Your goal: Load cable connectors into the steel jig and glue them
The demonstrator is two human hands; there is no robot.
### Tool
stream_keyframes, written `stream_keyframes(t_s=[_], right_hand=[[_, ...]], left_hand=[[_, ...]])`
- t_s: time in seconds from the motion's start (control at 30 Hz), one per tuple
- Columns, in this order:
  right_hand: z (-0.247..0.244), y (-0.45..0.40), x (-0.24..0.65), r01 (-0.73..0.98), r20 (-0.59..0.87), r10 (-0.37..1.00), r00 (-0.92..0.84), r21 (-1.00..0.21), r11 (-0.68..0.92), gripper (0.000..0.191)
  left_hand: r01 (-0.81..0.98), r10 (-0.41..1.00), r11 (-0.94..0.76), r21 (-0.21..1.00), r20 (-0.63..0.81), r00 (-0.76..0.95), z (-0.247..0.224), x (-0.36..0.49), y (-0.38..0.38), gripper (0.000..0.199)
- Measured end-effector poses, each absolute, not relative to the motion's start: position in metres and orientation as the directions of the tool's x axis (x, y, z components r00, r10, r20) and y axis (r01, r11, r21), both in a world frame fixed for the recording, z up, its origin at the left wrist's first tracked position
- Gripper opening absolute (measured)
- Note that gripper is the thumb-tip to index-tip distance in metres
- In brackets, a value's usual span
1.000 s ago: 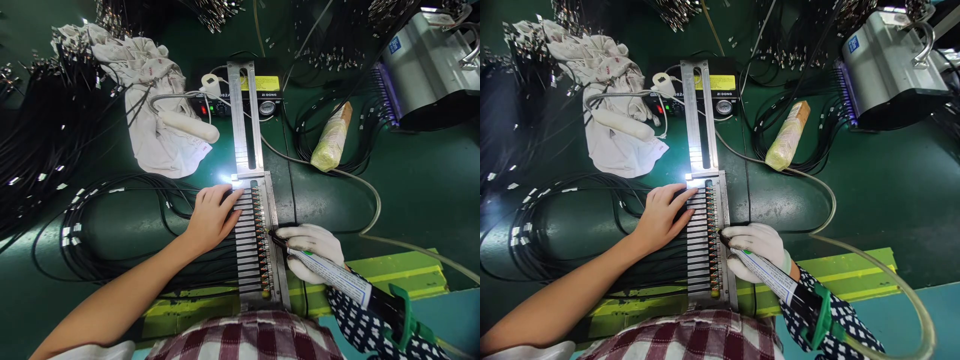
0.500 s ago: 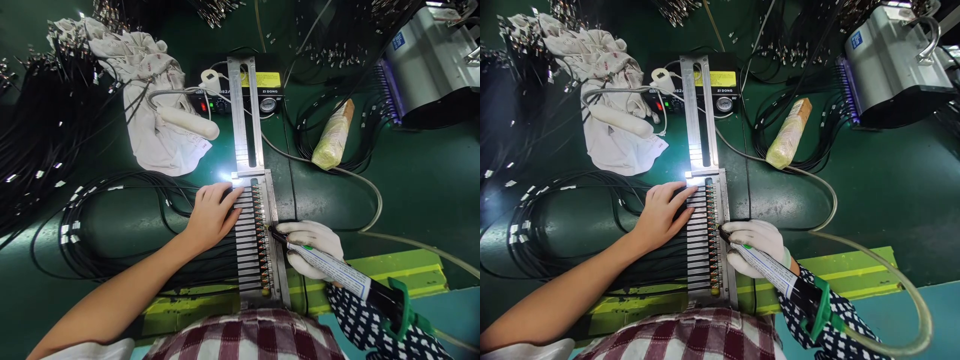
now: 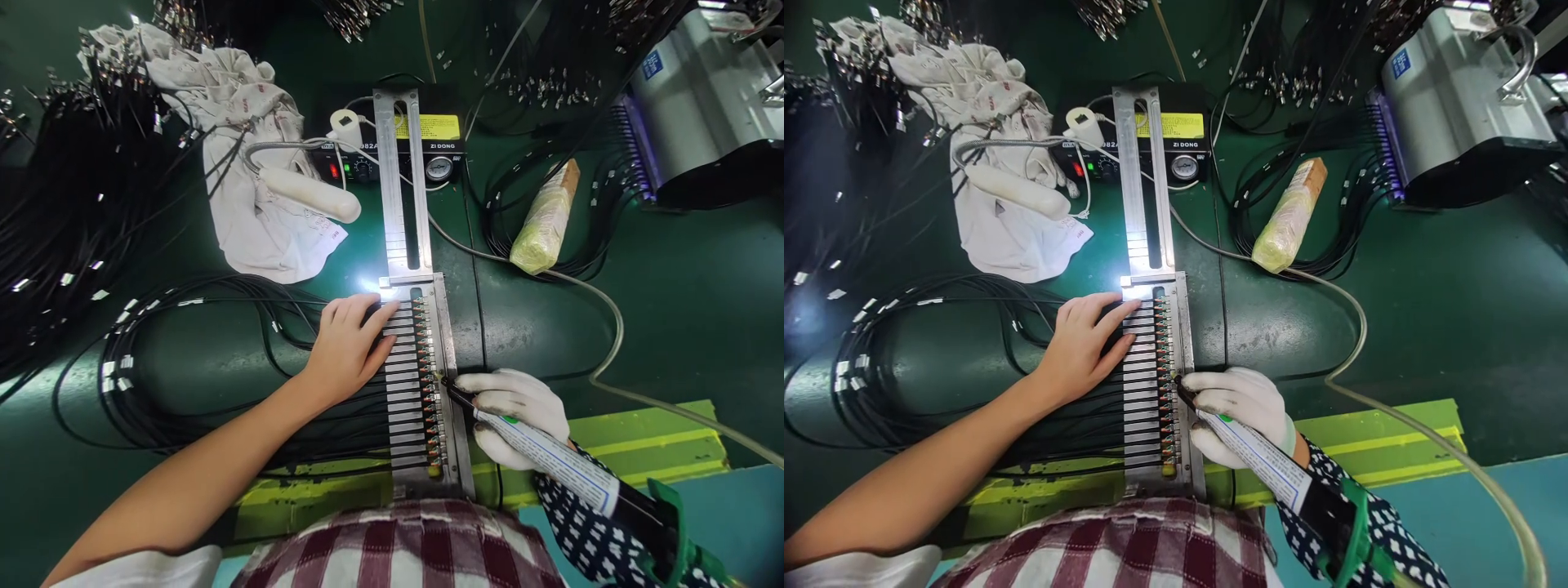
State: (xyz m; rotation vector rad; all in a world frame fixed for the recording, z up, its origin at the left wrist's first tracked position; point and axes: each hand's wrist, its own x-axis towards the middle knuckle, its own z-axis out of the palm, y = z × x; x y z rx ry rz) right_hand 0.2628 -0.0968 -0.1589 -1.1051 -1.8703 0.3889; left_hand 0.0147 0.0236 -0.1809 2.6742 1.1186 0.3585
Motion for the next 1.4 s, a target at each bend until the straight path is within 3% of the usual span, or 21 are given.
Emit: stream_keyframes(t_s=[0.87, 1.4], right_hand=[[-0.1629, -0.0962, 0.2634, 0.508, 0.528, 0.82, -0.221, -0.655, 0.559, 0.016], [-0.1647, -0.095, 0.2634, 0.503, 0.521, 0.825, -0.217, -0.665, 0.552, 0.017]], left_hand=[[0.665, 0.731, -0.668, 0.333, 0.125, 0.671, -0.1798, 0.015, 0.0233, 0.042], [0.667, 0.715, -0.692, 0.276, 0.136, 0.686, -0.1794, 0.0151, 0.0235, 0.041]])
